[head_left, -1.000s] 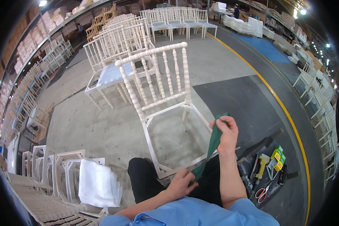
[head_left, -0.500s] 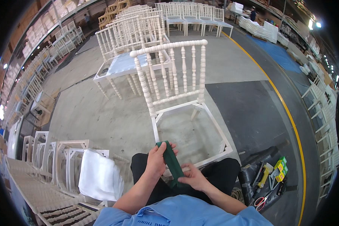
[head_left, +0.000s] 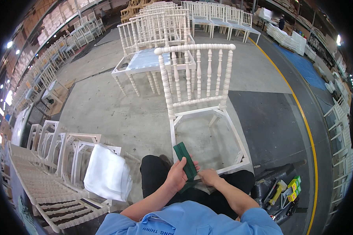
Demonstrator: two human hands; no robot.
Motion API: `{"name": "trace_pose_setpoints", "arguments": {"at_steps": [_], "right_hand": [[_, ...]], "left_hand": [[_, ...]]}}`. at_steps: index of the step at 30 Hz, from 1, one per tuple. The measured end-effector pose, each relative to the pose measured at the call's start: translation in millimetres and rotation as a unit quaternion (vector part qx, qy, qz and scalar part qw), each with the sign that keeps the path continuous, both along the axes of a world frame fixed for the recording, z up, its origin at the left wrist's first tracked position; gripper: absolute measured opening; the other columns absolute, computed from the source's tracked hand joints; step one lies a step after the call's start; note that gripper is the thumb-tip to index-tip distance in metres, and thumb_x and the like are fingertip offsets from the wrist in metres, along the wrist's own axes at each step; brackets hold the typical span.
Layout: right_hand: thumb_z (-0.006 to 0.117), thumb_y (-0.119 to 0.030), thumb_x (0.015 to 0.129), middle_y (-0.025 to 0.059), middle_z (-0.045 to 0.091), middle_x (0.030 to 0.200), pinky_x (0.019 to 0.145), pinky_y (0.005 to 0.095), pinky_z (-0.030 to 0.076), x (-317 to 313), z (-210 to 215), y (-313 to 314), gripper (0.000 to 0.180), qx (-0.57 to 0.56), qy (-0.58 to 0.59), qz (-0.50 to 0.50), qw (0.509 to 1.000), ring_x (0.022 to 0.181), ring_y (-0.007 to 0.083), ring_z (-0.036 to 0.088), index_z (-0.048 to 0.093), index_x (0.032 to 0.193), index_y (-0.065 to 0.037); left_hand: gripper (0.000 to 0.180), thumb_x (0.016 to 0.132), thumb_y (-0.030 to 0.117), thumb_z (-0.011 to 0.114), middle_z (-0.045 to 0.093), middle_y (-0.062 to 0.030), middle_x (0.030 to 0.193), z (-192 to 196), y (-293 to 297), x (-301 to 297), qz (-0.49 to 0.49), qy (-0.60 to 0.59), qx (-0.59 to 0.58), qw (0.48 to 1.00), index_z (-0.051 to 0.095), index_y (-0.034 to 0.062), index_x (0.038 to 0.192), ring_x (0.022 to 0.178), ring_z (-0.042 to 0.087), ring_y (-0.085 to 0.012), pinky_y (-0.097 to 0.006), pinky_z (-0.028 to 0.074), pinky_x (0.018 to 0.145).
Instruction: The person staples green webbing onto the seat frame of a white wooden chair. They then place a white fabric cover over the webbing and secure it with a staple gun. The person moves the finished chair to a stack and begins working on a second chair.
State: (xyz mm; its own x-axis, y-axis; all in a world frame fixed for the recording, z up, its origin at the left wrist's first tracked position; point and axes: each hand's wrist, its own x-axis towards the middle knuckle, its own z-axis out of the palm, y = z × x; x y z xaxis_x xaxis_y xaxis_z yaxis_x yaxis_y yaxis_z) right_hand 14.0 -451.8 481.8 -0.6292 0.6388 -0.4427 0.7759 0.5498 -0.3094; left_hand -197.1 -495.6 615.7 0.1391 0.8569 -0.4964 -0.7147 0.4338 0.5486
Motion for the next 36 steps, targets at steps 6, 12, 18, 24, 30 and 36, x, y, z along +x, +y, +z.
{"name": "trace_pose_setpoints", "arguments": {"at_steps": [6,12,18,24,30,36], "right_hand": [[0.072,-0.036,0.103,0.0136,0.078,0.126,0.099,0.0445,0.054,25,39,6,0.044,-0.161,0.179,-0.157,0.958,0.115,0.0304,0.073,0.071,0.141,-0.014],[0.068,-0.025,0.108,0.0033,0.078,0.109,0.086,0.0298,0.054,-20,128,24,0.032,-0.331,0.540,-0.330,0.700,0.096,0.0094,0.068,0.074,0.128,-0.001],[0.072,-0.013,0.104,0.0004,0.076,0.098,0.075,0.0259,0.052,-20,134,15,0.016,-0.176,0.520,-0.341,0.763,0.082,0.0068,0.065,0.073,0.113,0.000],[0.073,-0.007,0.100,0.0062,0.076,0.098,0.082,0.0308,0.056,-33,135,-3,0.015,-0.054,0.538,-0.337,0.771,0.090,0.0139,0.070,0.073,0.114,-0.001],[0.076,-0.001,0.094,0.0132,0.075,0.100,0.081,0.0358,0.059,-36,146,-3,0.021,0.072,0.524,-0.251,0.810,0.091,0.0263,0.074,0.073,0.115,-0.002],[0.077,-0.001,0.093,0.0140,0.072,0.098,0.075,0.0385,0.058,-37,150,6,0.017,0.111,0.493,-0.216,0.836,0.087,0.0314,0.073,0.075,0.110,-0.003]], "left_hand": [[0.044,0.119,0.032,0.043,0.071,-0.0211,0.127,-5,-10,7,-0.042,-0.009,0.004,0.999,0.053,0.0020,0.149,0.119,0.071,-0.0380,-0.050,0.058,0.106],[0.039,0.118,0.030,0.049,0.071,-0.0169,0.131,-26,-22,19,-0.072,0.002,0.017,0.997,0.057,0.0034,0.145,0.120,0.071,-0.0287,-0.043,0.058,0.103],[0.029,0.110,0.023,0.067,0.071,-0.0007,0.109,-24,-18,22,0.027,0.133,0.051,0.989,0.066,0.0042,0.132,0.091,0.063,-0.0083,-0.026,0.049,0.078],[0.008,0.110,0.018,0.066,0.073,-0.0002,0.102,-14,-8,6,0.057,0.075,0.058,0.994,0.069,0.0105,0.110,0.094,0.070,-0.0127,-0.034,0.057,0.091],[0.009,0.110,0.018,0.067,0.075,-0.0016,0.104,-13,-6,2,0.055,0.057,0.037,0.996,0.069,0.0094,0.111,0.096,0.071,-0.0140,-0.035,0.057,0.091],[0.010,0.107,0.013,0.071,0.075,-0.0028,0.103,-18,-1,-7,0.035,0.146,0.094,0.984,0.070,0.0059,0.113,0.096,0.069,-0.0107,-0.030,0.055,0.089]]}}
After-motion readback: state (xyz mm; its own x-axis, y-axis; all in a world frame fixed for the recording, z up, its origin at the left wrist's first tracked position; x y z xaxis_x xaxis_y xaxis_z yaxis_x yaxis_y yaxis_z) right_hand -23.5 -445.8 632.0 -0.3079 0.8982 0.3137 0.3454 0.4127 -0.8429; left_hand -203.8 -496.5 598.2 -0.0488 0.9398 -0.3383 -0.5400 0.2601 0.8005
